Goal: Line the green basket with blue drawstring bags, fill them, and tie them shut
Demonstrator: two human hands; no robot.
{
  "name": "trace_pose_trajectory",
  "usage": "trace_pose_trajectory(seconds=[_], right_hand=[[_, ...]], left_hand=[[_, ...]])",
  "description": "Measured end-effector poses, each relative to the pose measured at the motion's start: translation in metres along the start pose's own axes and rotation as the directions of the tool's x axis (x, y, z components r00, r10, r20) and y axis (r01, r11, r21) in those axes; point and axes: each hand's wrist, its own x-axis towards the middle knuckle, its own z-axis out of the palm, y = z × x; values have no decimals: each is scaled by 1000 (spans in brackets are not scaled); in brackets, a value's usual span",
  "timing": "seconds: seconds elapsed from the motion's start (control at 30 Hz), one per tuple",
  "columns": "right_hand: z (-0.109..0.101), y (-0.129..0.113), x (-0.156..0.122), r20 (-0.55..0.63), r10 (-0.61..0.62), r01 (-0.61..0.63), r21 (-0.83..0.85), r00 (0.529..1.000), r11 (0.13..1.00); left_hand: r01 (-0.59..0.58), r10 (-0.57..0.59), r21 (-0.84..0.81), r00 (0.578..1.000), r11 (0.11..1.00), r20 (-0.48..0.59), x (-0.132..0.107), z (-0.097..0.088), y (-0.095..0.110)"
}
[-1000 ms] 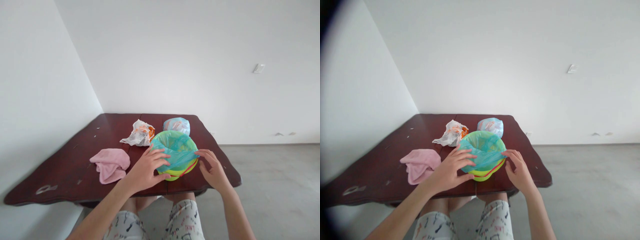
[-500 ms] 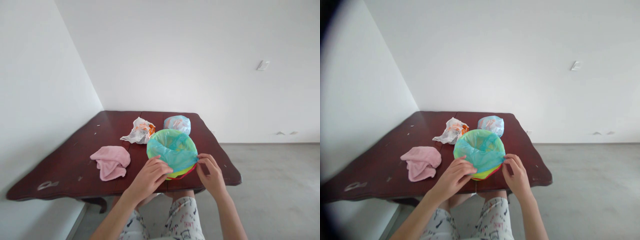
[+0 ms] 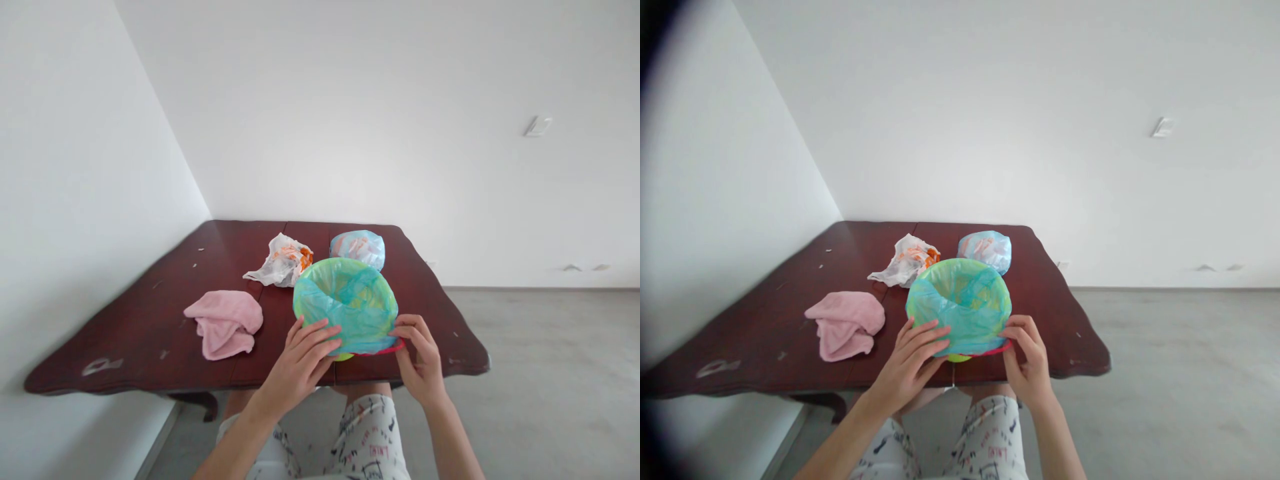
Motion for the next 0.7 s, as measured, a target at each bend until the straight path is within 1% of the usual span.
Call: trace_pose_trajectory(seconds=[0.1, 0.2, 0.27, 0.33, 0.47, 0.53, 0.63, 0.67, 0.7], right_hand=[[-2, 1, -4, 29, 44, -45, 34, 999, 998], [-4, 2, -7, 57, 49, -51, 42, 997, 998], [-6, 2, -8, 83, 29, -31, 31, 996, 999], [-8, 1, -7, 121, 20, -19, -15, 992, 1000], [-15, -2, -4, 182, 6, 32, -204, 983, 978], [-18, -4, -3, 195, 2, 51, -266, 981, 963], [-21, -11, 1, 167, -11, 49, -228, 986, 972], [-20, -15, 4, 151, -26, 56, -200, 988, 978], [-18, -20, 8, 147, -45, 71, -177, 988, 982]], left_hand=[[-43, 34, -114, 996, 993, -86, -2, 1, -3], [-94, 70, -202, 990, 975, -121, 1, -3, -4], [-114, 91, -226, 990, 967, -111, 4, -6, -2], [-122, 102, -220, 990, 968, -100, 5, -9, 3], [-71, 67, -134, 997, 988, -34, 4, -13, 13], [-71, 71, -137, 997, 988, -7, 4, -18, 13], [-107, 94, -225, 993, 968, -67, 15, -30, 7], [-92, 77, -235, 995, 968, -70, 23, -35, 4], [-64, 56, -219, 998, 974, -38, 32, -40, 1]])
